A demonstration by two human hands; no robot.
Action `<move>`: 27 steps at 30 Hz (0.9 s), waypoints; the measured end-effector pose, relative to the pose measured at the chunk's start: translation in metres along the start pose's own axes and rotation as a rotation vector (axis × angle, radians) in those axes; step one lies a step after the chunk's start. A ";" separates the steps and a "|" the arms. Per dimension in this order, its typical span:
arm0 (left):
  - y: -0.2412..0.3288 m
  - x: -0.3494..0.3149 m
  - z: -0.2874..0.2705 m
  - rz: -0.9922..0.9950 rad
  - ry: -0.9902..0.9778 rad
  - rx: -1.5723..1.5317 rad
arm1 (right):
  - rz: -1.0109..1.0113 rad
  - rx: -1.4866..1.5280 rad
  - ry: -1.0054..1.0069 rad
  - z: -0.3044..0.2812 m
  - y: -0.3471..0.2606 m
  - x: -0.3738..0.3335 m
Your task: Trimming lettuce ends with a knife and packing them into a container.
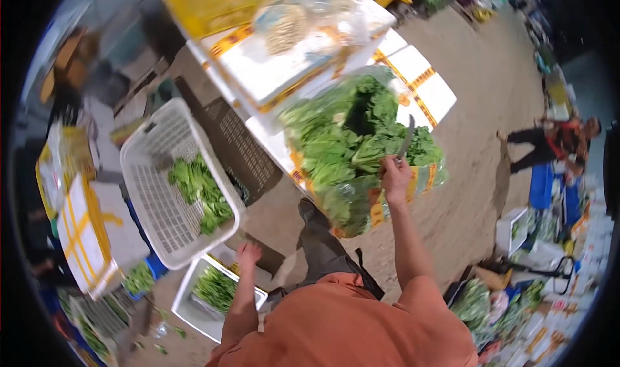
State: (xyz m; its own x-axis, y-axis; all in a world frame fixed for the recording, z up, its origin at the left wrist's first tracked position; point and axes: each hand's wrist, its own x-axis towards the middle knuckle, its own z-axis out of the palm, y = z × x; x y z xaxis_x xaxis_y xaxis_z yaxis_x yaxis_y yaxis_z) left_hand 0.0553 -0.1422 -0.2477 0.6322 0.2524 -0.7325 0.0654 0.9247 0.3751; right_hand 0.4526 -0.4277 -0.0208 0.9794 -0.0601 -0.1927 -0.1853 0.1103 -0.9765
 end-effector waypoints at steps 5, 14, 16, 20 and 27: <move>0.017 0.112 0.368 0.368 -0.393 1.070 | 0.049 0.023 0.211 -0.080 0.026 0.041; -0.100 0.264 0.587 -0.005 -0.265 1.426 | 0.191 0.255 0.204 -0.077 0.037 0.033; -0.135 0.271 0.587 0.115 -0.268 1.252 | 0.205 0.299 0.123 -0.086 0.036 0.035; -0.172 0.272 0.579 0.405 -0.072 1.503 | 0.218 0.355 0.114 -0.082 0.040 0.038; -0.112 0.252 0.597 0.410 -0.308 1.473 | 0.274 0.331 0.092 -0.087 0.028 0.036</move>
State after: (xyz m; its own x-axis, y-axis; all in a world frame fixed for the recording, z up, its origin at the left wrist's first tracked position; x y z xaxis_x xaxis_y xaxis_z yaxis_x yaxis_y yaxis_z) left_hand 0.6686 -0.3523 -0.1355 0.9117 0.1715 -0.3734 0.4100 -0.3216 0.8535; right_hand 0.4761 -0.5127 -0.0637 0.8839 -0.0706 -0.4623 -0.3869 0.4451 -0.8076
